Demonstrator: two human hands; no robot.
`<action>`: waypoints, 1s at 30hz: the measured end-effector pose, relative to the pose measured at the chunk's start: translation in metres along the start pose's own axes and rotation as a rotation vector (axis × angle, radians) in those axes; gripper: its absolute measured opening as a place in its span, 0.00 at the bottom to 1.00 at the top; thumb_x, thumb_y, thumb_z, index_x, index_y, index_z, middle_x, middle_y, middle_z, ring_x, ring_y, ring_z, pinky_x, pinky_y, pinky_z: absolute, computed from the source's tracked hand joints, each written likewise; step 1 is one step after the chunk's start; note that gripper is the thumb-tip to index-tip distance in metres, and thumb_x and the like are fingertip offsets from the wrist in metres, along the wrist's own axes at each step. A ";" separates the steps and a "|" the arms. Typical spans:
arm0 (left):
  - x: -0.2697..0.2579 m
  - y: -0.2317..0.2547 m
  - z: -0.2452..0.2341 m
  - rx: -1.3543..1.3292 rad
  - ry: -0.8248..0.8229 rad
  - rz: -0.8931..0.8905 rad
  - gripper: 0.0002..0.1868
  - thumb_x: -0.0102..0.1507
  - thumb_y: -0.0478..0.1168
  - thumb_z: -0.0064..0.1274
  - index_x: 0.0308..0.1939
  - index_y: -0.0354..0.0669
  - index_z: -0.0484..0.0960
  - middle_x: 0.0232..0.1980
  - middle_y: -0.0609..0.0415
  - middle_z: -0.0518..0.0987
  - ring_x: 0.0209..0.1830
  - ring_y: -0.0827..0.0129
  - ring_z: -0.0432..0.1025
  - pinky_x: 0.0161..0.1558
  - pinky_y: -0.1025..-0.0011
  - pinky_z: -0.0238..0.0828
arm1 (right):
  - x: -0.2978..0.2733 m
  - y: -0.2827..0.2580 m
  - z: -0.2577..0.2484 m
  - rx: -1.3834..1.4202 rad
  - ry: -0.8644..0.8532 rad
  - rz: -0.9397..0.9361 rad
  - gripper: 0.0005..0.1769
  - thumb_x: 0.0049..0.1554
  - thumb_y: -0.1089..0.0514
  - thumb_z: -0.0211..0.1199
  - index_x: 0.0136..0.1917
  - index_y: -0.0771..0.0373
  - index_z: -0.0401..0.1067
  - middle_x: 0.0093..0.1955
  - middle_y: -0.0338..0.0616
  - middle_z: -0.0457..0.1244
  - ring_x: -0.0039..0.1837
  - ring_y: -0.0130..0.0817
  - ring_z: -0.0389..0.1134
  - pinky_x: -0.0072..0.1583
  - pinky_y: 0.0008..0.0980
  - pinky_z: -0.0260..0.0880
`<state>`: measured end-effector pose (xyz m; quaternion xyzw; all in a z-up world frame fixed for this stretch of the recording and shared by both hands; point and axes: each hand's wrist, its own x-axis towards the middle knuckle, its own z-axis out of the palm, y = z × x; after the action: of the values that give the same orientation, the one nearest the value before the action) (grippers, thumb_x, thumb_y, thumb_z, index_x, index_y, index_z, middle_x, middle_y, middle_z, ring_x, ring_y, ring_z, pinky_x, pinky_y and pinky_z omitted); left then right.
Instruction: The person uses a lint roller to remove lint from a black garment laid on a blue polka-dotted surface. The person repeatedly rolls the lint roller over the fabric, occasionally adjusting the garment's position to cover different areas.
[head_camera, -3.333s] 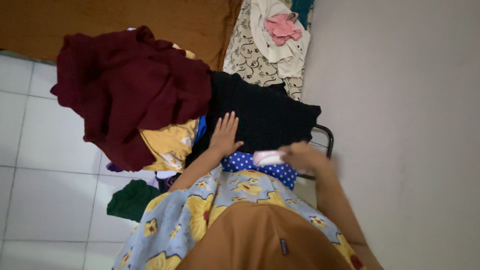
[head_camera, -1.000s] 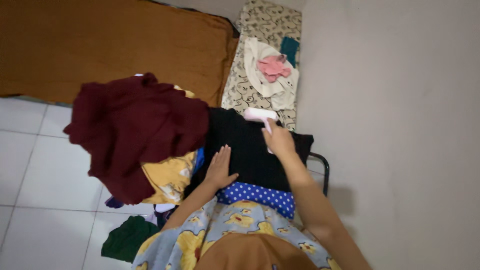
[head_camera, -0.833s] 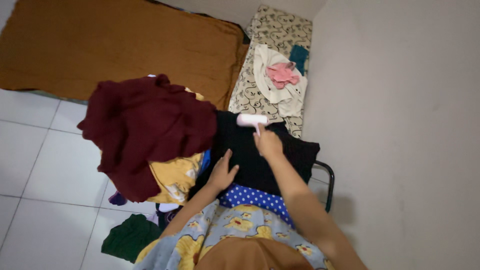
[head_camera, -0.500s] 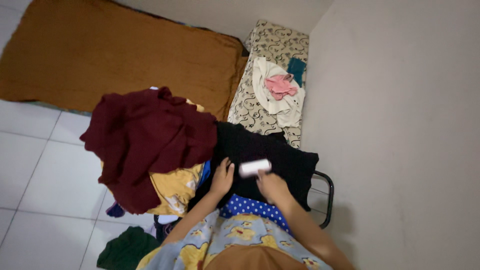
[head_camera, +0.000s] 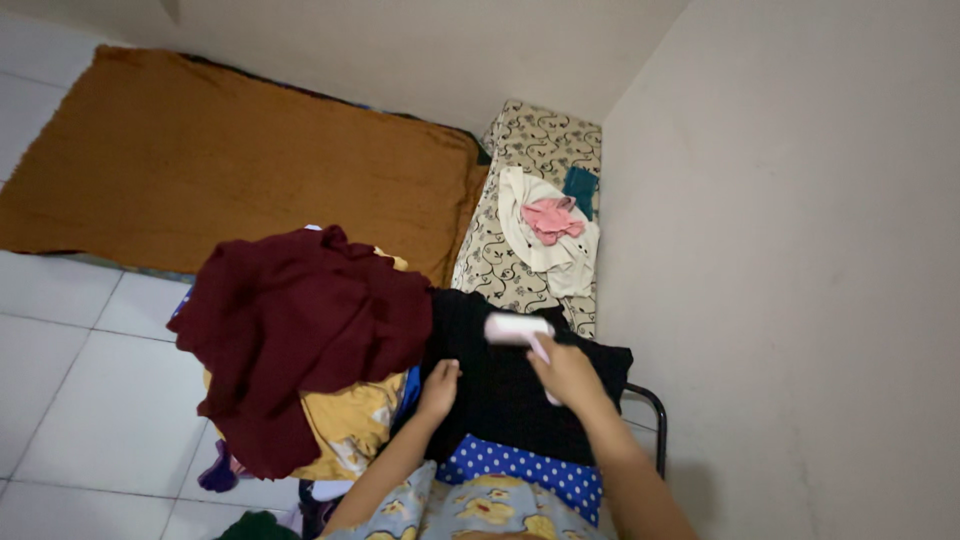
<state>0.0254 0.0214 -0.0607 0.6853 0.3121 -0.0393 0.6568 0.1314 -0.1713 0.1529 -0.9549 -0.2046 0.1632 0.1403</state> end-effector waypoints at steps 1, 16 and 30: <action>-0.002 0.000 -0.002 -0.003 -0.015 -0.013 0.23 0.70 0.55 0.40 0.51 0.41 0.80 0.46 0.47 0.84 0.46 0.58 0.78 0.53 0.64 0.71 | 0.012 -0.005 0.008 -0.021 0.020 0.026 0.26 0.60 0.43 0.59 0.68 0.54 0.70 0.42 0.59 0.71 0.45 0.56 0.74 0.50 0.51 0.75; -0.009 -0.001 -0.007 0.005 -0.029 -0.004 0.22 0.71 0.53 0.38 0.51 0.40 0.79 0.46 0.45 0.84 0.48 0.55 0.77 0.53 0.63 0.70 | -0.048 0.015 0.097 -0.196 -0.331 0.001 0.24 0.63 0.46 0.55 0.69 0.56 0.65 0.44 0.53 0.70 0.47 0.53 0.74 0.50 0.50 0.76; -0.001 -0.012 0.005 0.122 0.039 0.065 0.16 0.67 0.47 0.50 0.52 0.41 0.80 0.48 0.43 0.84 0.51 0.56 0.79 0.55 0.63 0.73 | -0.040 -0.007 -0.022 -0.014 -0.159 0.100 0.25 0.62 0.45 0.57 0.70 0.50 0.67 0.41 0.51 0.71 0.41 0.45 0.75 0.46 0.42 0.78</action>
<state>0.0202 0.0159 -0.0714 0.7345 0.2994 -0.0237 0.6085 0.1025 -0.1867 0.1858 -0.9489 -0.1684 0.2439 0.1085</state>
